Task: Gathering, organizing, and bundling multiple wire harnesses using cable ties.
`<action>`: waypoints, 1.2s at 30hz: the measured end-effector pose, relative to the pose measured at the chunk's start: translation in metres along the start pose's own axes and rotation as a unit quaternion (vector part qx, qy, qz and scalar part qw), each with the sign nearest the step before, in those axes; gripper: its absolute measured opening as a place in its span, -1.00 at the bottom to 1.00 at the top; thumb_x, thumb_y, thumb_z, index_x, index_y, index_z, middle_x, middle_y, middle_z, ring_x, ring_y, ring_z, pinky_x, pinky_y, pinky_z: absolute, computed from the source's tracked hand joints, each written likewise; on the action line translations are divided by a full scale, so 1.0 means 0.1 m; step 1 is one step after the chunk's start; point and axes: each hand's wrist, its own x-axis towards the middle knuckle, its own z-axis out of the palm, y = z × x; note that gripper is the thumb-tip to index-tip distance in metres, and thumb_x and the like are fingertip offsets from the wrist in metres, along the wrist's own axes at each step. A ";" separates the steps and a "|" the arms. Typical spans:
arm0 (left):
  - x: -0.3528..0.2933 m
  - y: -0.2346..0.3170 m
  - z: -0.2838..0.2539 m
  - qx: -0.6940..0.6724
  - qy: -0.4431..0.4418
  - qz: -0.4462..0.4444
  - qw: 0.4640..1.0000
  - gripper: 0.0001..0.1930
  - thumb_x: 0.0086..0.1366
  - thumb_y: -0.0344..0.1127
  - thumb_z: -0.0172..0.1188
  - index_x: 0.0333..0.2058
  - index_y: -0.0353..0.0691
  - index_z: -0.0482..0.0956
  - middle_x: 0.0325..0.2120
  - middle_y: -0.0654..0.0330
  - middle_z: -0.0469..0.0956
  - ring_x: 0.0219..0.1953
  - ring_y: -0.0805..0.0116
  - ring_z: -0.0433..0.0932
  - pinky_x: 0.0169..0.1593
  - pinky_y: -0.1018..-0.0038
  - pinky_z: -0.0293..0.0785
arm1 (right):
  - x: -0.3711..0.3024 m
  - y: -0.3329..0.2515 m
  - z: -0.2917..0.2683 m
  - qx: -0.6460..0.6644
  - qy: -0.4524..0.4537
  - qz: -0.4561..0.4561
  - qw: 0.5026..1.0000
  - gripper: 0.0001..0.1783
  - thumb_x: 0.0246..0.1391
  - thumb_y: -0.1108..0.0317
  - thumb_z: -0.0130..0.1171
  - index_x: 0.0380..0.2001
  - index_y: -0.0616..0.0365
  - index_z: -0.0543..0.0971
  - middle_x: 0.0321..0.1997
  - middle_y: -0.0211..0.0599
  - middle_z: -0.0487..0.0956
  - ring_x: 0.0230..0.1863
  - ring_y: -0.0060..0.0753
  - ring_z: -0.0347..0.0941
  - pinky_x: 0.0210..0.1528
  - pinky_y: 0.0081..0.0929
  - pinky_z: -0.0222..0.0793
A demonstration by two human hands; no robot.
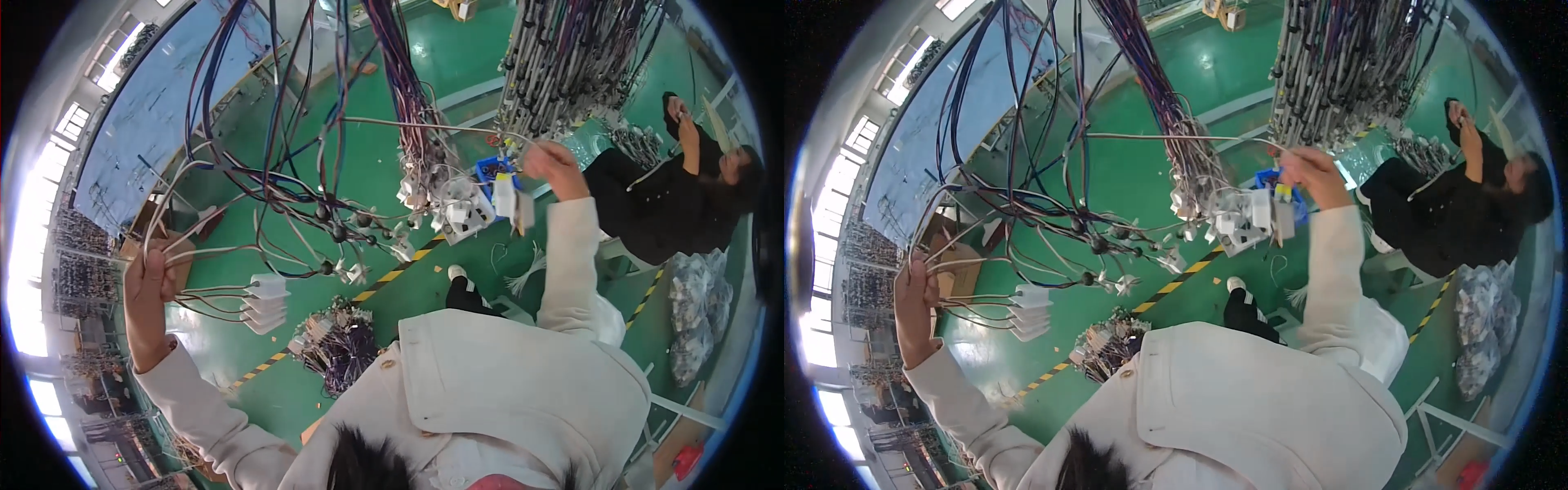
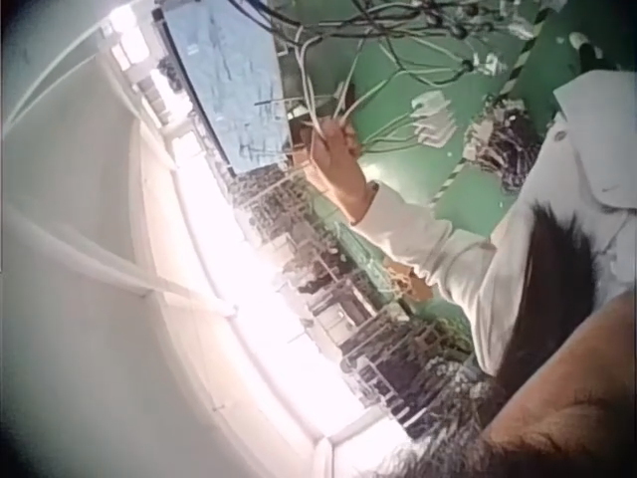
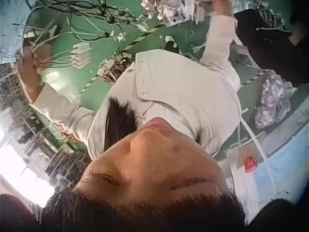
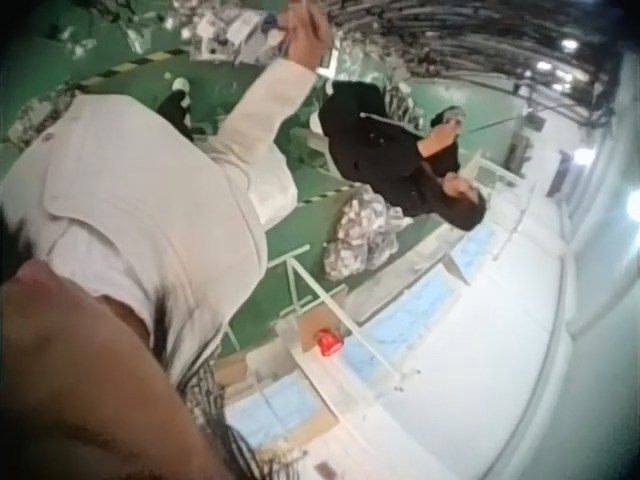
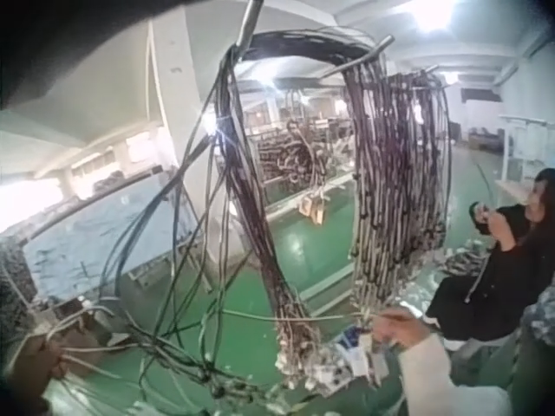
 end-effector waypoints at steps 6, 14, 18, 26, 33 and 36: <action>-0.05 -0.02 -0.16 -0.028 0.012 0.024 0.999 -0.74 0.35 -0.16 -0.05 -0.25 -0.27 0.42 -0.63 0.44 0.29 -0.63 0.73 0.14 -0.58 0.77 0.00 | -0.05 -0.59 -0.08 -0.018 -0.137 0.005 0.990 -0.71 0.06 0.24 0.15 -0.44 0.33 0.53 -0.72 -0.53 0.27 -0.72 -0.70 0.10 -0.68 -0.64 -0.09; -0.11 0.10 0.24 -0.009 -0.122 0.047 0.991 -0.64 0.32 -0.01 -0.03 -0.42 -0.24 0.40 -0.61 0.42 0.27 -0.63 0.71 0.08 -0.56 0.73 -0.03 | -0.11 -0.81 0.44 0.159 -0.240 -0.150 0.946 -0.73 0.03 0.28 0.16 -0.41 0.34 0.59 -0.71 -0.52 0.31 -0.67 -0.71 0.17 -0.63 -0.63 -0.07; -0.18 0.13 0.19 -0.015 -0.128 0.071 0.989 -0.62 0.33 -0.01 -0.06 -0.45 -0.25 0.37 -0.62 0.41 0.26 -0.63 0.70 0.08 -0.57 0.71 -0.03 | 0.30 -0.27 0.00 -0.488 0.077 -0.095 0.864 -0.73 0.03 0.24 0.15 -0.32 0.25 0.58 -0.42 -0.19 0.61 -0.44 -0.41 0.52 -0.40 -0.48 0.35; -0.26 0.25 0.26 -0.027 -0.185 0.053 0.981 -0.59 0.31 0.01 -0.03 -0.42 -0.30 0.34 -0.60 0.37 0.27 -0.58 0.65 0.13 -0.53 0.68 0.02 | 0.38 -0.12 1.05 -0.542 0.020 -0.262 0.798 -0.66 0.01 0.25 0.19 -0.13 0.10 0.51 -0.20 -0.22 0.56 -0.30 -0.30 0.51 -0.20 -0.46 0.38; -0.22 0.19 0.21 -0.063 -0.210 0.058 0.974 -0.58 0.32 0.02 -0.05 -0.42 -0.31 0.32 -0.62 0.39 0.20 -0.58 0.65 0.07 -0.55 0.66 -0.04 | 0.52 0.13 2.70 -0.128 -0.061 -0.097 0.985 -0.54 -0.11 0.09 0.32 -0.30 0.19 0.43 -0.33 -0.37 0.46 -0.42 -0.60 0.42 -0.41 -0.62 0.35; -0.28 0.16 0.18 -0.073 -0.166 0.040 0.983 -0.58 0.32 0.02 -0.05 -0.43 -0.30 0.31 -0.62 0.40 0.19 -0.58 0.65 0.06 -0.55 0.67 -0.06 | 0.51 0.12 3.08 -0.274 0.049 -0.196 0.940 -0.55 -0.20 0.09 0.36 -0.35 0.13 0.42 -0.39 -0.34 0.39 -0.57 -0.50 0.33 -0.53 -0.55 0.32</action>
